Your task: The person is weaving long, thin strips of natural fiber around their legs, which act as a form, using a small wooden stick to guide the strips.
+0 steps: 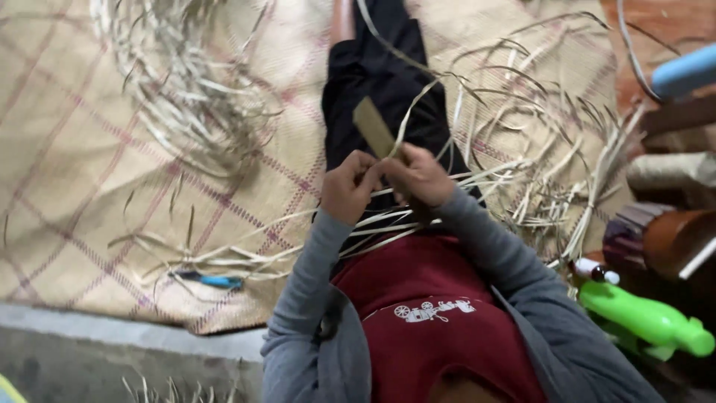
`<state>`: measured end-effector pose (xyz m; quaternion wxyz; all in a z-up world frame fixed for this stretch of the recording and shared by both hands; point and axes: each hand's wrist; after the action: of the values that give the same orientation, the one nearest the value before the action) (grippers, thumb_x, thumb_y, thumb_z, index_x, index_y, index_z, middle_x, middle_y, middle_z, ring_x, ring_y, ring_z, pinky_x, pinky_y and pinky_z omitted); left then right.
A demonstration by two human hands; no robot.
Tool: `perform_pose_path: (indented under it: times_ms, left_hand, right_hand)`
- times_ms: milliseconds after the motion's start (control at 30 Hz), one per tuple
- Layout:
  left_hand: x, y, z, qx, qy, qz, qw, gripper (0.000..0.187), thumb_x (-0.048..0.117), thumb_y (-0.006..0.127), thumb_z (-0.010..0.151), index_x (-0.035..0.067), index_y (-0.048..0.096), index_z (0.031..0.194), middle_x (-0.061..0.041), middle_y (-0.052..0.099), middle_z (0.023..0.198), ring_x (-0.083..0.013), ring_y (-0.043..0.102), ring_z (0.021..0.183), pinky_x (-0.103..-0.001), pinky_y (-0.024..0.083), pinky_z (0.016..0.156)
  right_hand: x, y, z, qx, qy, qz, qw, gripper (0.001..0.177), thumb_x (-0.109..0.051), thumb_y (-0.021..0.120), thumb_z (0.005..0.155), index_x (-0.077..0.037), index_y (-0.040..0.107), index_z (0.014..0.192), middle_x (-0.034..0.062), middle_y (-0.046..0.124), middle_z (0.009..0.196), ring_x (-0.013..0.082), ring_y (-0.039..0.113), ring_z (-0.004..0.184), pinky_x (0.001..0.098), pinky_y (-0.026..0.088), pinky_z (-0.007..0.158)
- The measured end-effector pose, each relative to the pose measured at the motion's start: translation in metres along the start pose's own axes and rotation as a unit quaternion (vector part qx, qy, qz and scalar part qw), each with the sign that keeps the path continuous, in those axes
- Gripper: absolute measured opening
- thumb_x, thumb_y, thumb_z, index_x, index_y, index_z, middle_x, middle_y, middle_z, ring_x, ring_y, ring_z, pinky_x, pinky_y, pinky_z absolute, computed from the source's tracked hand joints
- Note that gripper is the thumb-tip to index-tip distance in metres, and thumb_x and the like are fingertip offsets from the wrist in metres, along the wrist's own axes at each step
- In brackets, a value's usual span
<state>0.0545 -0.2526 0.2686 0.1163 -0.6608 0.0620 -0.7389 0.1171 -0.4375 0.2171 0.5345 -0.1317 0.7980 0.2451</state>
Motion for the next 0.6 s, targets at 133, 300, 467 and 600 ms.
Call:
perform_pose_path:
  times_ms: [133, 300, 467, 600]
  left_hand:
    - [-0.006, -0.014, -0.007, -0.037, -0.008, 0.038, 0.999, 0.013, 0.019, 0.073, 0.102, 0.008, 0.068, 0.097, -0.011, 0.072, 0.063, -0.0240, 0.069, 0.050, -0.037, 0.057, 0.052]
    - [-0.033, -0.056, -0.013, -0.058, -0.052, 0.131, 0.988, 0.005, 0.023, 0.072, 0.101, 0.018, 0.071, 0.103, -0.005, 0.072, 0.065, -0.0243, 0.074, 0.062, -0.037, 0.059, 0.066]
    - [-0.074, -0.099, -0.022, -0.018, -0.049, 0.197, 0.979, 0.004, 0.027, 0.074, 0.102, 0.023, 0.073, 0.100, -0.002, 0.071, 0.063, -0.0236, 0.075, 0.067, -0.035, 0.059, 0.071]
    - [-0.107, -0.142, -0.039, 0.043, -0.103, 0.259, 0.959, 0.003, 0.029, 0.075, 0.101, 0.027, 0.075, 0.101, -0.003, 0.069, 0.063, -0.0281, 0.074, 0.072, -0.038, 0.056, 0.077]
  right_hand:
    - [0.006, 0.008, -0.006, -0.011, -0.001, 0.047, 0.999, 0.028, -0.021, 0.063, 0.107, 0.000, 0.059, 0.089, 0.0172, 0.057, 0.049, 0.0259, 0.059, 0.032, 0.0335, 0.046, 0.025]
    - [-0.022, 0.017, -0.021, -0.047, 0.040, 0.211, 0.976, 0.034, -0.015, 0.055, 0.104, -0.001, 0.052, 0.073, 0.0160, 0.040, 0.035, 0.0234, 0.039, 0.017, 0.0311, 0.033, 0.017]
    - [-0.037, 0.001, -0.025, -0.037, 0.043, 0.231, 0.971, 0.033, -0.026, 0.055, 0.101, -0.011, 0.048, 0.072, 0.0031, 0.038, 0.040, 0.0141, 0.038, 0.023, 0.0262, 0.035, 0.021]
    - [-0.027, -0.029, -0.024, -0.065, 0.033, 0.318, 0.945, 0.039, -0.043, 0.055, 0.105, -0.014, 0.047, 0.081, 0.0007, 0.034, 0.045, 0.0129, 0.037, 0.026, 0.0245, 0.035, 0.020]
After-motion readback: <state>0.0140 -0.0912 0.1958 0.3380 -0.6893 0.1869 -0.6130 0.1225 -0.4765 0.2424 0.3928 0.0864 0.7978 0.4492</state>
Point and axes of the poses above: each hand's wrist, its own z-axis towards the middle knuckle, its own y-axis out of the palm, x = y × z
